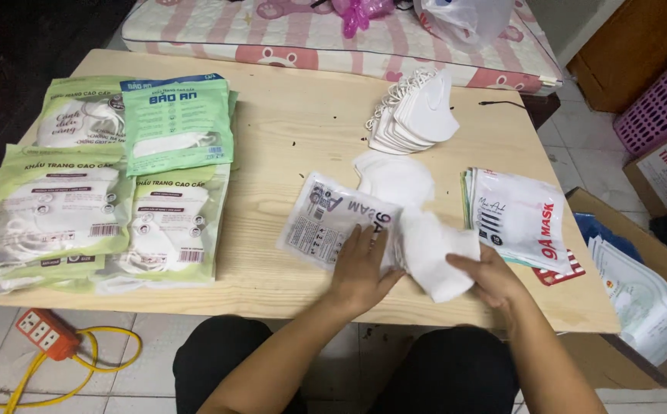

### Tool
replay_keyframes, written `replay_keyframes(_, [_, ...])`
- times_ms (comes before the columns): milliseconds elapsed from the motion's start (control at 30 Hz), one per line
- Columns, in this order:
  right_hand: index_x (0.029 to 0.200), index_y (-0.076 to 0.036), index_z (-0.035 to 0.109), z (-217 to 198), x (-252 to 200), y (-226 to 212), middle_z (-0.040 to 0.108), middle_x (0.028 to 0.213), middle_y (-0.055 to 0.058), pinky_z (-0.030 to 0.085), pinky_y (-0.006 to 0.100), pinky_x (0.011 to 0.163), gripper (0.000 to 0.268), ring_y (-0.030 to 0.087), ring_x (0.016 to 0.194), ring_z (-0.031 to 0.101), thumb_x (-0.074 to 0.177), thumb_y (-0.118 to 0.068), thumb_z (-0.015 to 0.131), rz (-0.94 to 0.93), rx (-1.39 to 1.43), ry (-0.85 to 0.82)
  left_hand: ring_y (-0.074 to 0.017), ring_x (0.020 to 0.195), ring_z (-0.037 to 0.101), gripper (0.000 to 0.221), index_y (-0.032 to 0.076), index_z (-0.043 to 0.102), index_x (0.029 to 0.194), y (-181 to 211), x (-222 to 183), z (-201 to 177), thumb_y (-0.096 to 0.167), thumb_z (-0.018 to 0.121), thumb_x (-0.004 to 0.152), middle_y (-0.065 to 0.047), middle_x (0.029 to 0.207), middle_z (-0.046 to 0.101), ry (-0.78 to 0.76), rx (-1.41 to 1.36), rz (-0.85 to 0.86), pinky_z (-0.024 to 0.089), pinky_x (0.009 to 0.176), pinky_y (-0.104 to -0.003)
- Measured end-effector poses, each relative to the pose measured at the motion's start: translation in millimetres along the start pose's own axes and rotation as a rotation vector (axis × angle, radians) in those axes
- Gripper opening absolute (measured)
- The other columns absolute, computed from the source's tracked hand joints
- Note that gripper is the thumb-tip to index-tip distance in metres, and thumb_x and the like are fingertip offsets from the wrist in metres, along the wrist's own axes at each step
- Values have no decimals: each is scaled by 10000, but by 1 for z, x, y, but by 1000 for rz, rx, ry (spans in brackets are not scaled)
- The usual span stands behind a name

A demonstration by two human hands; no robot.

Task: Packaging white face masks into plastic bags on a wooden table

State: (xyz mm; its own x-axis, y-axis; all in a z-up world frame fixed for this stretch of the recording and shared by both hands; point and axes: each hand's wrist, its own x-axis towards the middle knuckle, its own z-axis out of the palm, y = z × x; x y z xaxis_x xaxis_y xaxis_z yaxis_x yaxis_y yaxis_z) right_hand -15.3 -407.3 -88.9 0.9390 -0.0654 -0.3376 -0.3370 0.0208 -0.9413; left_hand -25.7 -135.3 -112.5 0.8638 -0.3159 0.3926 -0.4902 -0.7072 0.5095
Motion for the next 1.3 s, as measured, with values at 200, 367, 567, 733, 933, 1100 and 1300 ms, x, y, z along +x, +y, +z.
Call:
replay_keyframes(200, [1188,54,694,-16,7,9,743,903,268,612,460,611,398,356,717,723,798,36,770,38,-154,-22,-450,1201,595,795,24,329,1562,-17,-2,31,294,660,892,-218,1224,624,-194,317,-147,508,956,-542])
replay_keyframes(367, [1103,9,723,-8,11,-3,753,878,217,614,438,638,341,311,722,737,768,50,774,-23,38,-65,-380,1012,672,740,-19,363,1533,-19,-6,15,258,646,908,-186,1068,675,-307,326,-191,556,797,-466])
replay_keyframes(567, [1128,20,706,32,18,9,751,901,229,626,529,629,374,383,759,758,765,55,786,43,181,-240,-394,977,700,461,16,609,1251,-29,1,13,317,532,910,-151,1039,653,-379,-1,-387,574,805,-489])
replay_keyframes(733, [1117,27,722,36,28,15,766,907,216,643,456,621,339,349,752,768,786,57,788,69,4,-249,-397,979,699,328,91,649,1147,-47,-6,14,312,493,962,-117,1037,623,-264,-10,-368,572,829,-490])
replay_keyframes(933, [1239,-8,694,41,39,19,747,875,256,619,414,415,389,367,589,741,851,20,717,97,-245,-247,-411,993,700,407,33,616,1285,-40,-5,2,242,463,971,-166,1075,639,-106,-37,-280,578,831,-501])
replay_keyframes(1100, [1180,35,693,47,25,-17,729,814,289,593,436,354,423,385,542,717,764,51,768,127,-48,-257,-371,1048,698,488,12,574,1375,-31,-9,-7,207,495,935,-179,1140,657,-119,100,-54,594,825,-441])
replay_keyframes(1300, [1318,20,562,64,43,14,697,1016,275,679,495,607,462,341,774,721,888,-44,720,19,-15,-177,-370,956,722,427,-25,603,1345,-23,-8,-14,168,482,983,-198,1077,670,-57,65,69,601,765,-413])
